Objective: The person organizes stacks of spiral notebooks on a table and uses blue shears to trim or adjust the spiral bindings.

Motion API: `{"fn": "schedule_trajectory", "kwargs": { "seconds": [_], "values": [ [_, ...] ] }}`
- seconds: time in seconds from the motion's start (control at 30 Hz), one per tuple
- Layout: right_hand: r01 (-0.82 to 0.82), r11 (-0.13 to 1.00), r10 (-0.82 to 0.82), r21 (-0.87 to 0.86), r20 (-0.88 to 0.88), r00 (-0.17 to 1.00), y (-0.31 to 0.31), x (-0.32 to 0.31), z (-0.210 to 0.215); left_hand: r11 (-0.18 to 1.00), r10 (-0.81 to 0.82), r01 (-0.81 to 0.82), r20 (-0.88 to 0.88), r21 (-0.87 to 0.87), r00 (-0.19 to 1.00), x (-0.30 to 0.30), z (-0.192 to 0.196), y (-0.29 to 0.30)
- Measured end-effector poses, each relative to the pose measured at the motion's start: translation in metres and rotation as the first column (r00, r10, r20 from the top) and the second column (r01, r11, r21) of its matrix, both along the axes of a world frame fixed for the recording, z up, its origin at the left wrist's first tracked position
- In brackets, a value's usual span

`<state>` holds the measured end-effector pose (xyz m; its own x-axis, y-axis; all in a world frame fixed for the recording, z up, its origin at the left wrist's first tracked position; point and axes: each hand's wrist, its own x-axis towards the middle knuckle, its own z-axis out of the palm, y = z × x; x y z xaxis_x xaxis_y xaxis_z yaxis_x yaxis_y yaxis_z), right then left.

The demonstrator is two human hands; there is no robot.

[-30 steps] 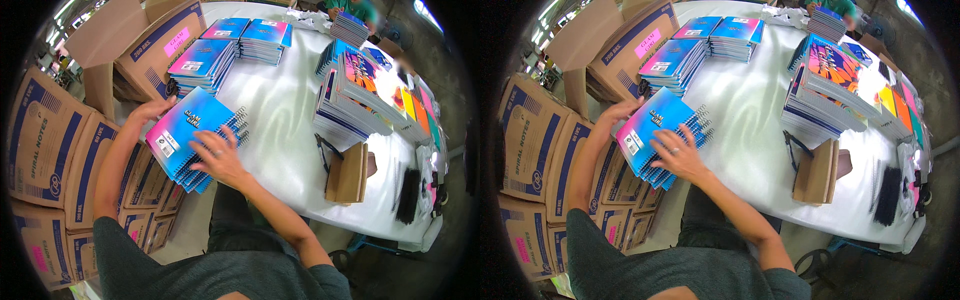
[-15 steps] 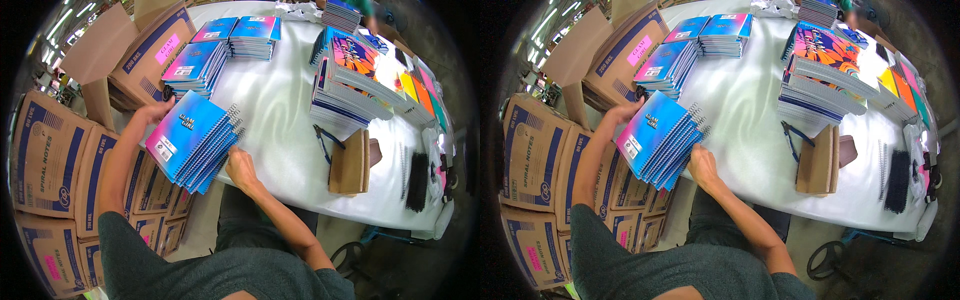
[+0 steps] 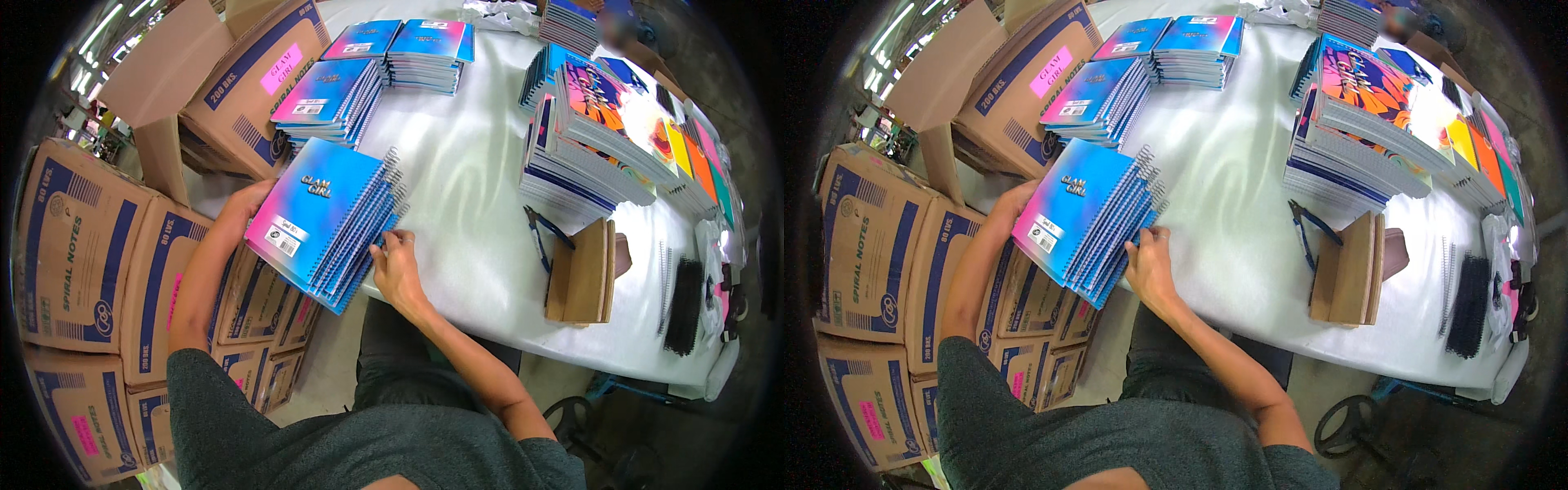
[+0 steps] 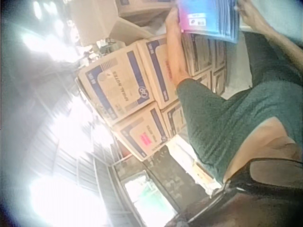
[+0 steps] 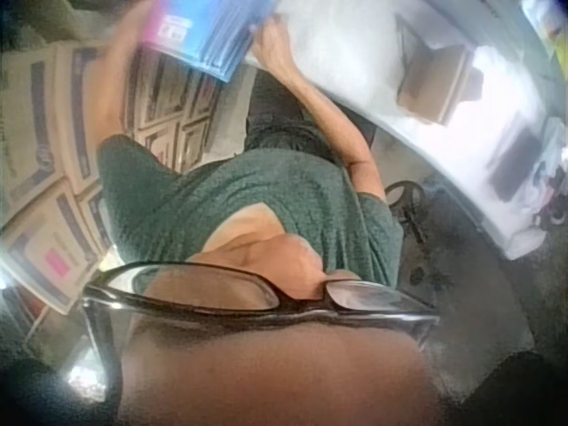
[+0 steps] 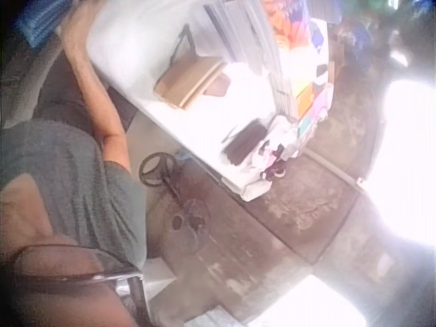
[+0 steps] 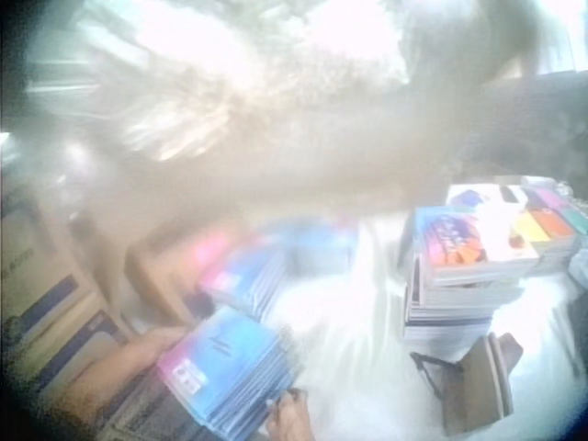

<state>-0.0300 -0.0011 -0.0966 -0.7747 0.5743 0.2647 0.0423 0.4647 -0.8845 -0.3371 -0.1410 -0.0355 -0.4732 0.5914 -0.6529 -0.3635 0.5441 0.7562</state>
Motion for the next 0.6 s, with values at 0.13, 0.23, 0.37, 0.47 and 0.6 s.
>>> {"fn": "schedule_trajectory", "kwargs": {
  "seconds": [0.13, 0.23, 0.37, 0.47, 0.6],
  "values": [
    [-0.054, 0.941, 0.059, -0.335, 0.005, 0.998, -0.031, 0.020, 0.009, 0.972, -0.218, 0.215, -0.026, -0.093, 0.976, -0.006, -0.008, 0.012],
    [-0.159, 0.926, 0.121, -0.341, -0.132, 0.984, -0.077, 0.030, 0.037, 0.892, -0.433, 0.413, -0.083, -0.183, 0.898, -0.020, -0.009, 0.023],
    [-0.071, 0.987, 0.053, -0.143, -0.122, 0.991, -0.079, 0.025, 0.024, 0.849, -0.525, 0.490, -0.223, -0.196, 0.821, -0.020, 0.005, 0.041],
    [-0.223, 0.965, 0.237, -0.134, 0.100, 0.966, -0.017, 0.057, 0.030, 0.837, -0.519, 0.323, -0.456, -0.441, 0.723, 0.018, 0.073, 0.071],
    [0.177, 0.725, -0.362, 0.666, 0.150, 0.920, 0.116, 0.103, 0.042, 0.676, -0.683, 0.568, -0.688, -0.469, 0.245, 0.062, 0.142, 0.068]
  ]
}}
